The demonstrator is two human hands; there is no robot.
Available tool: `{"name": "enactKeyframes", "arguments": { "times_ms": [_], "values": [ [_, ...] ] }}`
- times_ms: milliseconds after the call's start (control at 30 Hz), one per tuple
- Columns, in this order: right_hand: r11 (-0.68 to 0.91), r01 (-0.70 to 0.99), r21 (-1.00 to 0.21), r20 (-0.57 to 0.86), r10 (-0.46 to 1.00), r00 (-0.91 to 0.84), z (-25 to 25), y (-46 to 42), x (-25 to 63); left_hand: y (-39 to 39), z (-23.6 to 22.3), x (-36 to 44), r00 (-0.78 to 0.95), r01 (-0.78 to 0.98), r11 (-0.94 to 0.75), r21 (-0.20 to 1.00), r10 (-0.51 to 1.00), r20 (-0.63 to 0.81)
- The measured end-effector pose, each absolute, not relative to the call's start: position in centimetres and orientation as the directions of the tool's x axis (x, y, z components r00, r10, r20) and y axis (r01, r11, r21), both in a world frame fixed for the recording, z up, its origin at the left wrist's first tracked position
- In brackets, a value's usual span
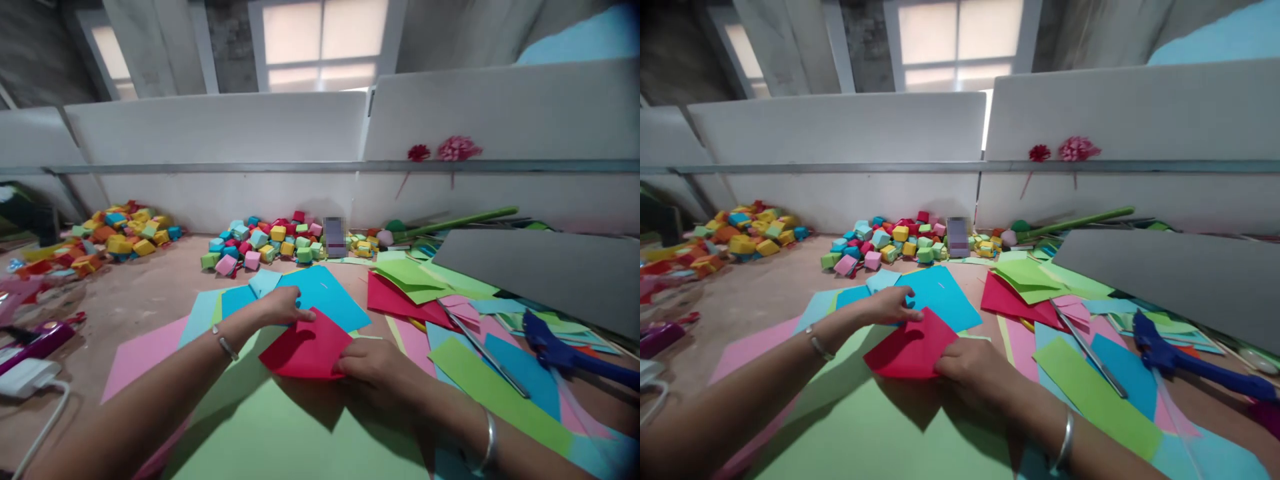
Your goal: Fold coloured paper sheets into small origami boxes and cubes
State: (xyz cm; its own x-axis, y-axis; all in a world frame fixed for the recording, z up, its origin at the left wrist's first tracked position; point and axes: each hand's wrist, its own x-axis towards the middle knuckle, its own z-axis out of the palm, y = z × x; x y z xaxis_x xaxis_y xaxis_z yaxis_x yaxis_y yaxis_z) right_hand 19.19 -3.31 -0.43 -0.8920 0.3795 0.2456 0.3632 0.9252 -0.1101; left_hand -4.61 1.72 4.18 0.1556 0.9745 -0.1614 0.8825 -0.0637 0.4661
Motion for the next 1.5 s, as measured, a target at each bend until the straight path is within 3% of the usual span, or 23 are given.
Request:
{"name": "enactKeyframes", "arguments": {
  "times_ms": [233,467,567,767,900,1100,1367,1500],
  "values": [
    [0.897,0.314,-0.310,0.473,0.432,-0.768,-2.1,-2.7,19.8,2.9,1.0,-3.2,0.197,0.820,-0.060,0.569,0.963,-0.182],
    [0.863,0.337,-0.375,0.466,0.490,-0.737,-1.8,-2.5,20.0,2.8,0.0,-3.7,0.245,0.756,-0.101,0.647,0.960,-0.136],
    [0.849,0.351,-0.395,0.483,0.518,-0.706,-1.5,-2.6,20.0,2.9,-0.1,-3.5,0.210,0.738,-0.143,0.660,0.977,-0.023],
    [0.822,0.537,-0.189,0.622,0.523,-0.582,-1.6,-2.2,20.1,2.7,-0.7,-2.4,0.181,0.599,-0.282,0.750,0.959,0.215],
    [0.790,0.588,-0.175,0.671,0.533,-0.515,-1.3,-2.1,20.1,1.7,-0.4,-1.3,0.232,0.416,-0.346,0.841,0.935,0.270],
    [0.679,0.668,-0.303,0.642,0.664,-0.383,-1.1,-2.2,19.9,1.2,-0.3,-0.8,0.207,0.274,-0.365,0.890,0.926,0.316],
    [0.624,0.655,-0.426,0.613,0.732,-0.299,-0.8,-2.4,19.8,0.3,-0.2,-0.8,0.220,0.313,-0.357,0.880,0.929,0.299],
    [0.558,0.606,-0.566,0.563,0.799,-0.210,-0.2,-2.9,19.8,0.0,-0.2,-0.6,0.202,0.326,-0.360,0.874,0.930,0.307]
  ]
}}
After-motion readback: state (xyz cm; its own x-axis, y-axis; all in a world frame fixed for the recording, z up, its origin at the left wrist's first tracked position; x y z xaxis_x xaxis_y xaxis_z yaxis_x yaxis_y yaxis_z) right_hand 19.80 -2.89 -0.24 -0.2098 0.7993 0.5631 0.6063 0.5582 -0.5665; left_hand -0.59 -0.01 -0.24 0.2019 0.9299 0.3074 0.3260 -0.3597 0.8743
